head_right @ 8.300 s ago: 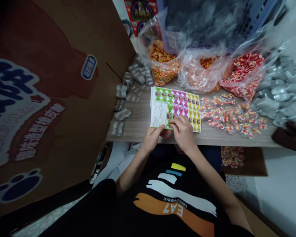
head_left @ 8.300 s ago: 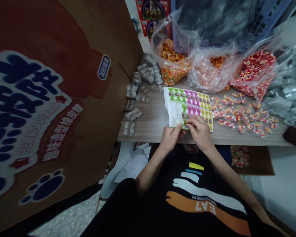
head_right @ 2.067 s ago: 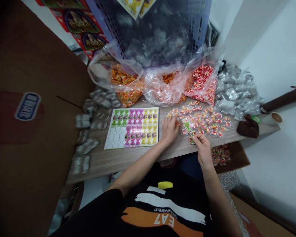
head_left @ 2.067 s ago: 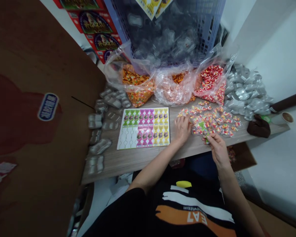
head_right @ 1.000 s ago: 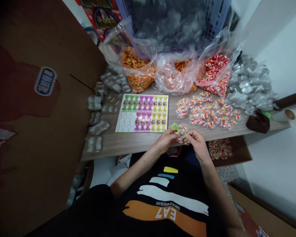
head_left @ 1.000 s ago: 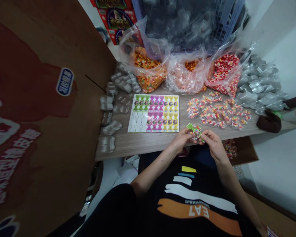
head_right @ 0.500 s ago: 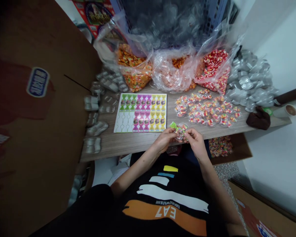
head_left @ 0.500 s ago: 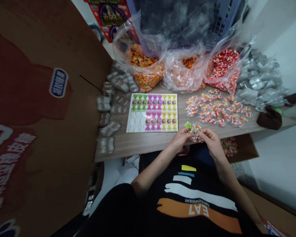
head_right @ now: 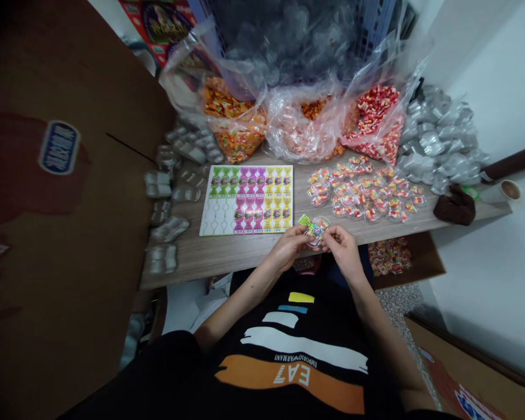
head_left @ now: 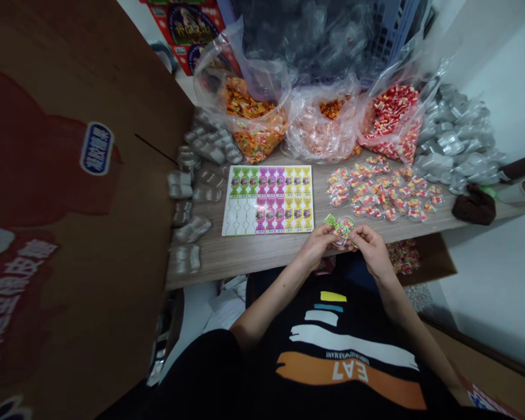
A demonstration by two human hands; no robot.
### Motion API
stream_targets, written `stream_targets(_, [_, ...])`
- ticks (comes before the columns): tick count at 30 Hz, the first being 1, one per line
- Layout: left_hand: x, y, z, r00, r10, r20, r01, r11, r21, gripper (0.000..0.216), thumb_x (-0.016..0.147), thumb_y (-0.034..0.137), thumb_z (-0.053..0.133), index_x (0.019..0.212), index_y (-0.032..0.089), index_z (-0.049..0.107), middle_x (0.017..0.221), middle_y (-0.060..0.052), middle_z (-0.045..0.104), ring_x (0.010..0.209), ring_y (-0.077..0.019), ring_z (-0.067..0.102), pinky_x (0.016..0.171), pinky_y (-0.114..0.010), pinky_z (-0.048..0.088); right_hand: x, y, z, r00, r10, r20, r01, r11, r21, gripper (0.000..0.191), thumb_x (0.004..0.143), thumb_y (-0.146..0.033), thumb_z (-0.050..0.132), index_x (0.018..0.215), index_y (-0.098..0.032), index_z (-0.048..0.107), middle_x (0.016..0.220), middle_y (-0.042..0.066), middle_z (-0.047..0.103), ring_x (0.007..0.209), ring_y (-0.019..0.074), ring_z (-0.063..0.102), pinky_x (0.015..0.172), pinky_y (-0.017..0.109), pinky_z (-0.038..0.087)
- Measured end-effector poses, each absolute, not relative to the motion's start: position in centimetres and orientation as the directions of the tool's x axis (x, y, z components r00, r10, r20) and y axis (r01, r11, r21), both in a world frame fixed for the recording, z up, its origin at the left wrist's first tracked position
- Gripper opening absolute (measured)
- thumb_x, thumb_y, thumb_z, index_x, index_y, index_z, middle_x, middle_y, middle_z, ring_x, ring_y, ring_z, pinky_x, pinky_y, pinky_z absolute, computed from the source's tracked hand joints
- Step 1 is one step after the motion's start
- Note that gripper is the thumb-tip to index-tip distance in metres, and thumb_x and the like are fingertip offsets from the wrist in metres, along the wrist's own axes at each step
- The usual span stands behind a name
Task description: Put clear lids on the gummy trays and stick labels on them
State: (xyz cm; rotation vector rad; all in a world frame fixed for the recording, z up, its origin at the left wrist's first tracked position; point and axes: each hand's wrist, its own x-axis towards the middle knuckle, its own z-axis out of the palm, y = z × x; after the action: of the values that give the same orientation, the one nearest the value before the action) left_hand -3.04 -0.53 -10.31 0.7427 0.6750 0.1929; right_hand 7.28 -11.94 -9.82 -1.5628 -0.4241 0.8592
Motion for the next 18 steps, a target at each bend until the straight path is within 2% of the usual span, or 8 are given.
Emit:
stream_targets(7, [-3.23,-0.48,-10.23,0.762,0.407,-0.503,0.067,0.724,0.687,0.006,0.067,0.011,0.067,0.071,0.013,0.064,0.068,-0.003,0.067,0.062,-0.0121,0.063,0.063,-0.025,0.054,7.2,-11.75,-10.1,0.655,0.697,-0.292,-0.209,-0.204,-0.956,0.029,0.073,-0.048,0.079,0.07,-0.023,0.065,0.063,-0.002,0.065,0.056,0.0132,0.058,0.056,0.026,0.049])
stream_targets(18, [-3.79,-0.38,-10.54,0.751,0.449,-0.484,0.039,0.701,0.712,0.012,0.064,0.018,0.072,0.071,0.014,0.063,0.068,-0.001,0.067,0.06,-0.0129,0.062,0.063,-0.026,0.053,6.68,-11.28,-10.25,0.658,0.697,-0.283,-0.196,-0.205,-0.959,0.027,0.073,-0.046,0.079,0.069,-0.024,0.064,0.064,-0.002,0.064,0.06,0.0152,0.061,0.058,0.028,0.053])
